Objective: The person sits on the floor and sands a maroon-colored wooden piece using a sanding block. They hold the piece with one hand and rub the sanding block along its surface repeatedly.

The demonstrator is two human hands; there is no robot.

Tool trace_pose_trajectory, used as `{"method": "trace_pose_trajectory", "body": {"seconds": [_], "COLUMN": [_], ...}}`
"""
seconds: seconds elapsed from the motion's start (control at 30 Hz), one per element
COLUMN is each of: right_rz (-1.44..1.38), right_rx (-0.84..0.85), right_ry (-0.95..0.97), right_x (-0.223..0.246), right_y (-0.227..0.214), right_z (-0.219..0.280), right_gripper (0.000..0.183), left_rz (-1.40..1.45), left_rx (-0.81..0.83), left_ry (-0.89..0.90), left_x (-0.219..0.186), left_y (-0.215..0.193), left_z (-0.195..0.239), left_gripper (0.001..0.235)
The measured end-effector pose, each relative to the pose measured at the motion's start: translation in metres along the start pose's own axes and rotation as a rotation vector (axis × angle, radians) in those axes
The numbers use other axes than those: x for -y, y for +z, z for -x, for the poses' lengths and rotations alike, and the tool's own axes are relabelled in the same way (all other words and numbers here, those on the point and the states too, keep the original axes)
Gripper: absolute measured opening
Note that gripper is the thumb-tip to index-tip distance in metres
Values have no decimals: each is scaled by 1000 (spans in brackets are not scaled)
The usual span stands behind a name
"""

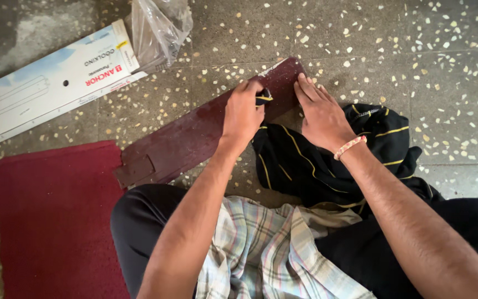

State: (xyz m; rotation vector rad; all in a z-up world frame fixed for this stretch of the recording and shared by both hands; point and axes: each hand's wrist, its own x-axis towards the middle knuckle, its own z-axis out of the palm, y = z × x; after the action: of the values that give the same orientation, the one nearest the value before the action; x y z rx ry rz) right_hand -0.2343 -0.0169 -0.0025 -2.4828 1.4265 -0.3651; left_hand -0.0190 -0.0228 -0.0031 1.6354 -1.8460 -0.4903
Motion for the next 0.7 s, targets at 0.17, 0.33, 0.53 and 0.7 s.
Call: {"method": "trace_pose_trajectory", "body": {"seconds": [0.17, 0.33, 0.53, 0.7], "right_rz": [34, 44, 13, 39], "right_rx": [7, 31, 15, 6], "right_ry": [-6, 5, 17, 2], "right_x": [-1, -1, -3, -4], "right_y": [1, 2, 3, 2], "right_z": [0, 0, 2, 0], "right_gripper": [79, 81, 77, 80], "left_rz": [54, -302, -329, -175], "left_rx": [-128, -136, 33, 62], "left_ry": [-96, 137, 291, 135], "left_x": [2, 0, 3, -3], "left_y": [23, 36, 23, 14], "left_z": [-9, -10, 14, 7], "left_gripper": [21, 17, 18, 17]}}
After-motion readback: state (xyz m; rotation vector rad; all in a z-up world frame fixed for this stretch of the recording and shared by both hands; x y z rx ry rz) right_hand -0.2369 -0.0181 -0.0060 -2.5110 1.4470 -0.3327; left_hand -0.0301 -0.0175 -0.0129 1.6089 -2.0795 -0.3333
